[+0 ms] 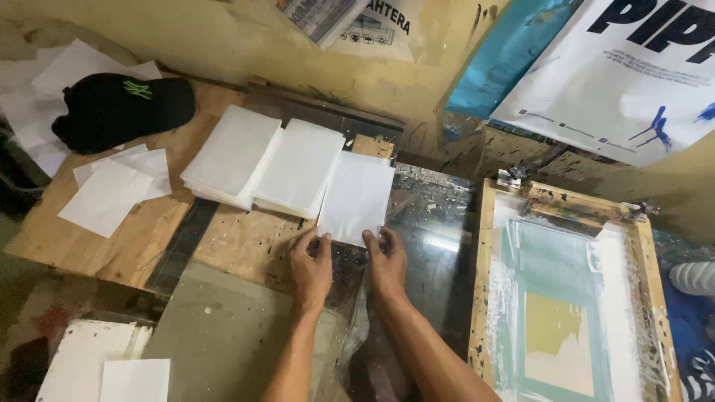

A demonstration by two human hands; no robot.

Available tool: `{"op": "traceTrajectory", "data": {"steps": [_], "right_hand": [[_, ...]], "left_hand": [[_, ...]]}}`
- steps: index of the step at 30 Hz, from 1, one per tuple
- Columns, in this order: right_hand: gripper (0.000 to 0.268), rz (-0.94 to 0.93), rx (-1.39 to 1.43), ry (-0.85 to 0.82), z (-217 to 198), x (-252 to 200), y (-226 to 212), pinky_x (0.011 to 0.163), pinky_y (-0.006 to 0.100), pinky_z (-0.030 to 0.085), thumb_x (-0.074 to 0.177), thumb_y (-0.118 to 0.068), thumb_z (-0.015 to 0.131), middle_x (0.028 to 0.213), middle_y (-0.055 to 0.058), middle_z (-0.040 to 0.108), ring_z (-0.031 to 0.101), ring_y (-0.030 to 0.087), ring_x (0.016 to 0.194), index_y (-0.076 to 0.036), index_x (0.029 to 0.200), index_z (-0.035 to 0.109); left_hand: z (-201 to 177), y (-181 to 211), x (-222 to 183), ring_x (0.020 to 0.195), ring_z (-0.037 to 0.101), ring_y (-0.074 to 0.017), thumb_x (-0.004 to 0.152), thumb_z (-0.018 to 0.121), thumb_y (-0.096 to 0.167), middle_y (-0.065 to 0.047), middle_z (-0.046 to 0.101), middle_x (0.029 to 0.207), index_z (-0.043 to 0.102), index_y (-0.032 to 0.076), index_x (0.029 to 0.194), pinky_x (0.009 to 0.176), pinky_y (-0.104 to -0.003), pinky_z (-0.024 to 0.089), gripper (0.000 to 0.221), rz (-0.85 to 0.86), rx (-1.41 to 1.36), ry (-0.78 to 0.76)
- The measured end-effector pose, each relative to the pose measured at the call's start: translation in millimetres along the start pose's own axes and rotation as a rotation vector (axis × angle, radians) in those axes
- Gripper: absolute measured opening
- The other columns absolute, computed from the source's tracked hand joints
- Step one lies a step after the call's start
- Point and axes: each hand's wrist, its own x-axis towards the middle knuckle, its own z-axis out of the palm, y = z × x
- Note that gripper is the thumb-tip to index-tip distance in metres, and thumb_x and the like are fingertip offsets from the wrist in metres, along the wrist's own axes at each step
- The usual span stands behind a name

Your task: The person applies ink through a screen with a squeegee onto paper, lifts the screen to position a new sheet, and repeats the process for multiple sheets.

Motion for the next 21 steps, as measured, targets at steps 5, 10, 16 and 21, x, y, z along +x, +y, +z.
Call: {"op": "traceTrajectory", "data": {"steps": [5, 10, 16, 21], "right_hand": [[0.047, -0.034, -0.287, 0.062, 2, 40, 27, 0.086, 0.047, 0.058, 0.088, -0.047, 0.081, 0.098, 0.018, 0.079, 0.077, 0.037, 0.103, -0.014, 0.121, 0.077], [0.028, -0.13, -0.226, 0.024, -4, 26, 8, 0.076, 0.04, 0.058, 0.092, -0.028, 0.077, 0.081, 0.013, 0.08, 0.078, 0.028, 0.085, -0.012, 0.115, 0.077], [0.008, -0.257, 0.063, -0.099, -58, -75, -32, 0.07, 0.025, 0.052, 0.095, -0.015, 0.072, 0.084, 0.001, 0.078, 0.066, 0.009, 0.076, -0.009, 0.099, 0.077], [0.01, -0.009, 0.075, -0.19, -116, -166, 5, 0.069, 0.029, 0.05, 0.094, -0.011, 0.076, 0.08, 0.005, 0.074, 0.064, 0.012, 0.077, -0.002, 0.093, 0.077]], "left_hand": [[3, -19, 1, 0.086, 0.076, -0.0364, 0.09, 0.079, 0.019, -0.025, 0.071, 0.101, 0.078, -0.001, 0.116, 0.072, -0.039, 0.062, 0.032, -0.007, -0.042, 0.007], [-17, 4, -9, 0.08, 0.08, -0.0295, 0.093, 0.077, 0.024, -0.025, 0.074, 0.105, 0.075, 0.0, 0.121, 0.066, -0.035, 0.063, 0.038, -0.111, -0.131, -0.073], [-67, 9, -39, 0.096, 0.076, -0.0209, 0.098, 0.067, 0.031, -0.008, 0.076, 0.101, 0.073, 0.008, 0.099, 0.089, -0.039, 0.061, 0.024, -0.498, -0.523, -0.171], [-113, 24, -85, 0.099, 0.069, -0.0229, 0.089, 0.059, 0.048, -0.014, 0.076, 0.118, 0.063, 0.007, 0.14, 0.082, -0.036, 0.053, 0.065, -0.728, -0.696, -0.492]]}}
